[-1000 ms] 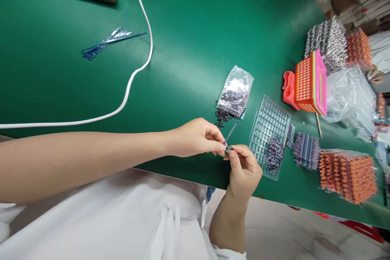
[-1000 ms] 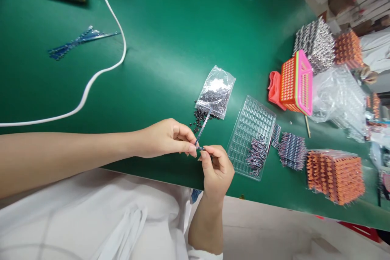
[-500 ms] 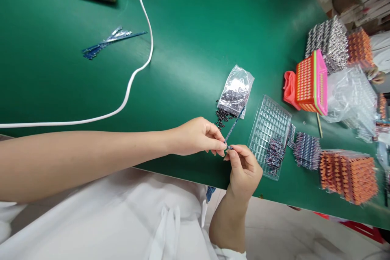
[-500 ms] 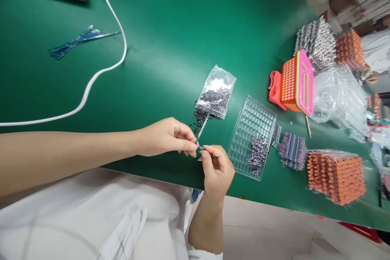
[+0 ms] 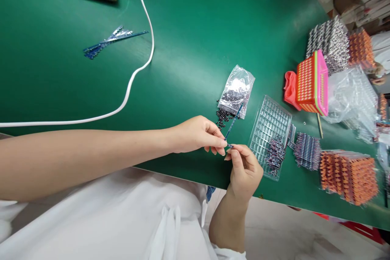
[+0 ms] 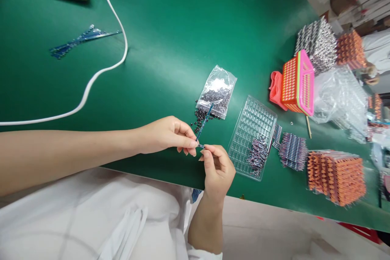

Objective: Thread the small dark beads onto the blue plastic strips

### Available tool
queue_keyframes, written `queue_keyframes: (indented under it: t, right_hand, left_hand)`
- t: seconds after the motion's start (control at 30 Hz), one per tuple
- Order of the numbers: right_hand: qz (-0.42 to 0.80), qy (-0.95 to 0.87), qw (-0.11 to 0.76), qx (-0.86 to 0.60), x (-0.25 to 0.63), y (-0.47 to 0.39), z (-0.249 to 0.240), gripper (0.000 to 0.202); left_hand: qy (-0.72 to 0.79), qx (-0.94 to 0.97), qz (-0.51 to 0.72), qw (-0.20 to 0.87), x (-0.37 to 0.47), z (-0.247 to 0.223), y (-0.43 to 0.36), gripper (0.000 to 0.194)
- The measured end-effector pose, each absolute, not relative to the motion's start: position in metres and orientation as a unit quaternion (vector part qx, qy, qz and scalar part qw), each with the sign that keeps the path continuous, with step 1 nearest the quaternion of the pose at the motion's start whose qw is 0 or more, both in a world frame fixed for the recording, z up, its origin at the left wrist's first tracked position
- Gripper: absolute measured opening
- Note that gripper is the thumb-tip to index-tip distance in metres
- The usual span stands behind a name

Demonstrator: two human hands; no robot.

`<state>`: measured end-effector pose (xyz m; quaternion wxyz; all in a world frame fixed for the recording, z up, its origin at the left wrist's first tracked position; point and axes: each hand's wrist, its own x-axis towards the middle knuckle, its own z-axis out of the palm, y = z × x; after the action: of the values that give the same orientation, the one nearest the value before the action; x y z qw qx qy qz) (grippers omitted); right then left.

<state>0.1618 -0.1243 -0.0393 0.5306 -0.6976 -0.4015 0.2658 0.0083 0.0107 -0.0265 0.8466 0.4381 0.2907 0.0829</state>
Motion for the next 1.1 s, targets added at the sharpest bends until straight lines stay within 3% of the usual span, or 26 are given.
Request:
queue_keyframes:
  t: [0.8, 1.1]
  right_hand:
    - [0.29, -0.409, 0.517, -0.694, 0.1642, -0.1261, -0.041, 0.012]
    - [0.287, -0.422, 0.507, -0.695, 0.1629, -0.1265, -0.0407, 0.008]
  left_hand:
    - [0.307, 0.447, 0.081, 0.836, 0.0086, -0.0235, 0.0099, 0.011]
    - [0.327, 0.617, 0.113, 0.707, 0.0049, -0.022, 0.0056, 0.022]
